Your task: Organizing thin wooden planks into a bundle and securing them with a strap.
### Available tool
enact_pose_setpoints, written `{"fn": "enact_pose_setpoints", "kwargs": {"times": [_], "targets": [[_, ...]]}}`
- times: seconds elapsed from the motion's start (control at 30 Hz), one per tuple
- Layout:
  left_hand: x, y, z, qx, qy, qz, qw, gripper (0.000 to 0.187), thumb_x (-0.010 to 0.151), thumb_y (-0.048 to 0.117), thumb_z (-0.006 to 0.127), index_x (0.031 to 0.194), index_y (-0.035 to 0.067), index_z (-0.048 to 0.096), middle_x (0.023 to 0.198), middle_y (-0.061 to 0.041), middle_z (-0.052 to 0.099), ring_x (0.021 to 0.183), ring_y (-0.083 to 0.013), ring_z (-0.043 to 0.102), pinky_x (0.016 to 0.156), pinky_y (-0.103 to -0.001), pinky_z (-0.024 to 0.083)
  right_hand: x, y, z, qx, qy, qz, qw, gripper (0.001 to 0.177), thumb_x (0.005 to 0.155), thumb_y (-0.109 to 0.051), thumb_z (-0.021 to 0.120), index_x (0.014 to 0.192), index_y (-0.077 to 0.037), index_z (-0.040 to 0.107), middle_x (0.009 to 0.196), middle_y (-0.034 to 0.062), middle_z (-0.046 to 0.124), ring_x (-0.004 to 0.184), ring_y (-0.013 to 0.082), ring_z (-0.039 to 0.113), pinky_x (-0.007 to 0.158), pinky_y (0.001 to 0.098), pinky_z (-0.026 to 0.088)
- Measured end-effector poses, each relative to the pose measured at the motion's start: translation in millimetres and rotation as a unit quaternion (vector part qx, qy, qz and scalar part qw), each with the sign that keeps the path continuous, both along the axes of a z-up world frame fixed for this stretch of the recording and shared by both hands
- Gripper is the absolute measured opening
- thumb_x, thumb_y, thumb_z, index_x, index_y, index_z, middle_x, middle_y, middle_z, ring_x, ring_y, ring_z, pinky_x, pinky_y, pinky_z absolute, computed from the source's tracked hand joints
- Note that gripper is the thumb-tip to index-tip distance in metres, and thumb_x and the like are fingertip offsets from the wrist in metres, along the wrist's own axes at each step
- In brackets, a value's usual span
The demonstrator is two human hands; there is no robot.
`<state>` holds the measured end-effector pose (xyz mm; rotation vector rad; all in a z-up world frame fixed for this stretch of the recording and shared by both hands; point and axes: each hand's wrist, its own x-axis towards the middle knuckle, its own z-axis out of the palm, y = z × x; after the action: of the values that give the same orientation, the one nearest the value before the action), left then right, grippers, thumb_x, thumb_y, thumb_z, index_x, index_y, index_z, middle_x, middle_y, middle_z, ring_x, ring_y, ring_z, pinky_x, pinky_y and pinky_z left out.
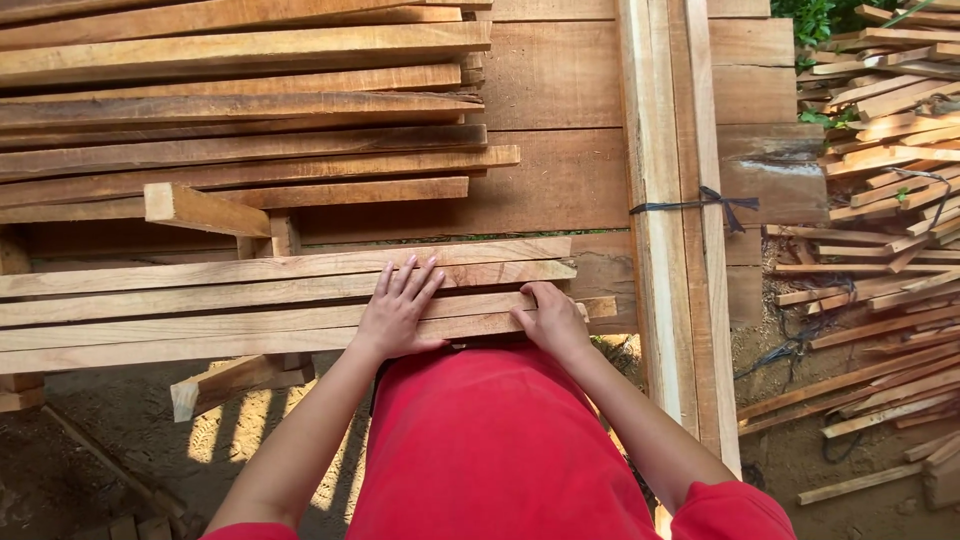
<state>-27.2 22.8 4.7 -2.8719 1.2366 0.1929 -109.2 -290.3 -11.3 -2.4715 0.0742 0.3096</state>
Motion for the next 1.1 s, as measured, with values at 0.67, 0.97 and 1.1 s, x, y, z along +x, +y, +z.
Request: {"fn": "enact_pose_setpoints", "kwargs": {"times": [0.67,0.97,1.1], "targets": [[5,2,4,-0.057,0.013,0.008,0.998,0.119,0.065,0.094,0.057,0.158,0.022,0.039,0.164,-0.003,0.037,0.151,-0.0282,0.032,0.126,-0.054,0.013,-9,-71,-41,-0.098,-0.255,0.099,0.957,0.036,0.097,-0.047,0.065,0.119,-0.020,0.073,0.108,0.0006,0.073,0.100,0.0190,0.070,0.092,0.0353,0.054],[5,1,4,-0.072,0.001,0.012,0.997,0.118,0.065,0.094,0.057,0.157,0.023,0.040,0.162,-0.001,0.040,0.150,-0.0268,0.034,0.126,-0.051,0.015,-22,-77,-47,0.073,-0.177,-0.053,0.980,0.033,0.091,-0.030,0.077,0.119,-0.013,0.074,0.111,0.0048,0.074,0.103,0.0227,0.073,0.090,0.0340,0.059],[3,-3,4,-0.081,-0.003,0.014,0.997,0.118,0.064,0.094,0.058,0.157,0.023,0.040,0.163,0.000,0.040,0.150,-0.0258,0.034,0.126,-0.050,0.015,-2,-83,-28,0.242,-0.045,-0.339,0.908,0.030,0.105,-0.027,0.067,0.124,-0.005,0.063,0.117,0.0171,0.066,0.107,0.0313,0.068,0.089,0.0408,0.059]]}}
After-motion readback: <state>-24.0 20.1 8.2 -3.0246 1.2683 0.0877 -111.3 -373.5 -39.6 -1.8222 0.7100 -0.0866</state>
